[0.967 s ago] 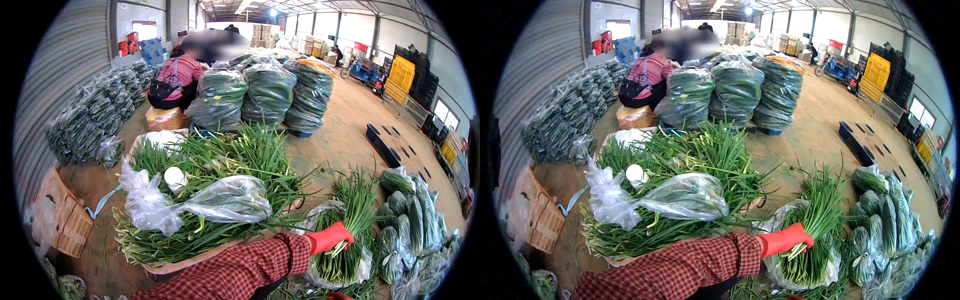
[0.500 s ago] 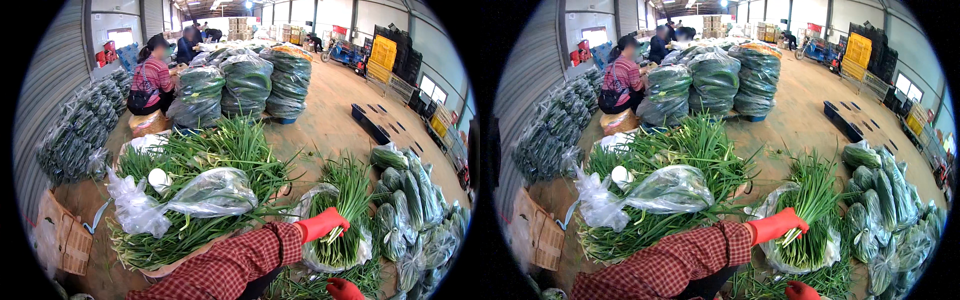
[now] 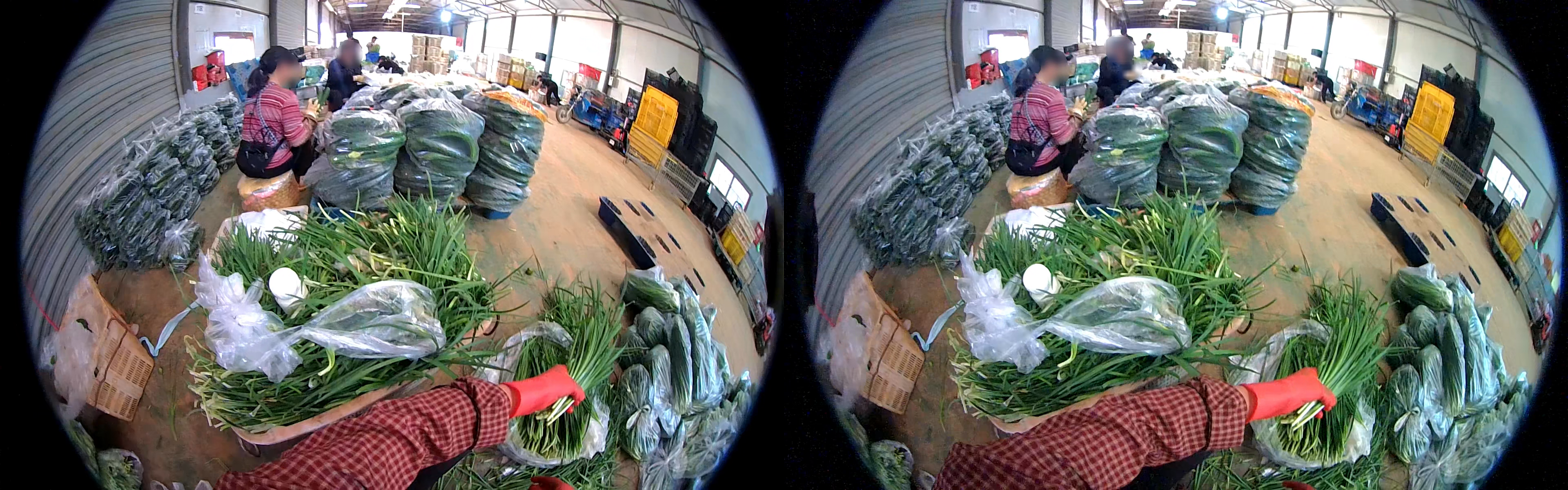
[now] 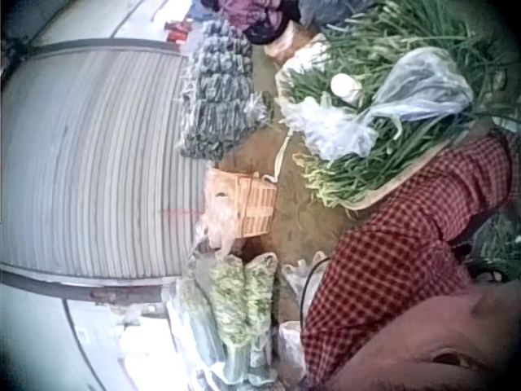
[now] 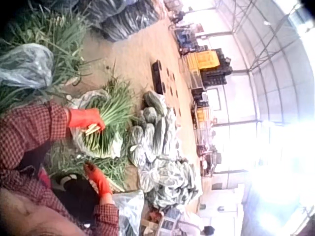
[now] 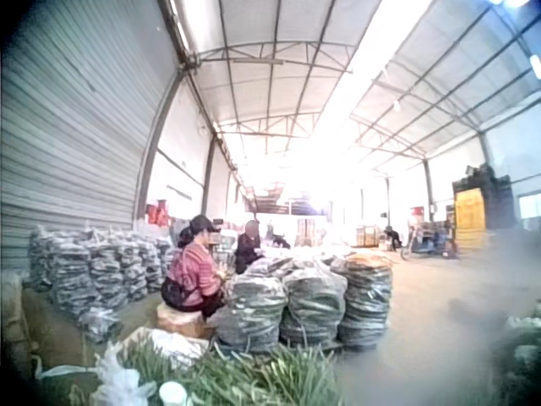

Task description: The person sorts bunches of green chives and places them into plastic bags by hand while sitting in an agricultural warehouse. They gather the chives, align the ends, and tuck them into clear plastic bags.

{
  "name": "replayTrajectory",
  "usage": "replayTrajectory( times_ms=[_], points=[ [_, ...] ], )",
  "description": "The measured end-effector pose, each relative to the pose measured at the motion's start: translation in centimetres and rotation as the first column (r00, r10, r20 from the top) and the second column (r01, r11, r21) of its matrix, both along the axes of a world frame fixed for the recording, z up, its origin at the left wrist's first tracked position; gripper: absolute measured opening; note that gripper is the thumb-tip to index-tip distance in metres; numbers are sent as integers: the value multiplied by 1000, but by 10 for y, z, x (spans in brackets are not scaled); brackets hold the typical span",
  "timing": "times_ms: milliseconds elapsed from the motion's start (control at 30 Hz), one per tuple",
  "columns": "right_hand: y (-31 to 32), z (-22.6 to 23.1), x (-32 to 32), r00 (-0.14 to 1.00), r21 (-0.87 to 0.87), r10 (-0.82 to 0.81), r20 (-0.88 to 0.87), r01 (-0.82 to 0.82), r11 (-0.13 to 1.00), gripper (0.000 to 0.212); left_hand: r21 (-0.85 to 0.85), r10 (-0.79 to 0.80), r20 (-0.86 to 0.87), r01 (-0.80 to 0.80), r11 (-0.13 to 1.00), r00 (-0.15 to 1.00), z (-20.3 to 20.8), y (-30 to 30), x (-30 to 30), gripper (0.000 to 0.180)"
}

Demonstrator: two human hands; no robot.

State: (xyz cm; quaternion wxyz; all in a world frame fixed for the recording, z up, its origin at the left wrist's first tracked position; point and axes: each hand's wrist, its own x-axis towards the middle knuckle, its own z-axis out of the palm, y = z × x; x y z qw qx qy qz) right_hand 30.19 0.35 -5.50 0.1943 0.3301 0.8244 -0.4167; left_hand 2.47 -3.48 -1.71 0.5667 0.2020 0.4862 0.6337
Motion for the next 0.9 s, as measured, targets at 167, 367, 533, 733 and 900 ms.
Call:
replayTrajectory(
  times_ms=[167, 367, 533, 733, 900],
  points=[
    [8, -4, -4, 999, 2, 30, 13, -30, 1000, 38, -35, 10, 51, -8, 999, 999, -5, 10, -5, 23],
    [-21, 35, -20, 998, 6, -55, 10, 55, 998, 39, -30, 28, 85, -25, 999, 996, -9, 11, -8, 14],
    [-20, 23, -14, 998, 135, 55, 4, -55, 989, 40, -12, 24, 64, -23, 1000, 998, 0, 2, -10, 15],
    [-16, 10, -15, 999, 123, 33, 11, -34, 992, 42, 72, 33, 7, -34, 997, 999, -8, -2, -15, 19],
    [-22, 25, -23, 999, 138, 41, -14, -39, 990, 40, 5, 48, -2, -48, 999, 999, -7, -3, -17, 20]
  ],
)
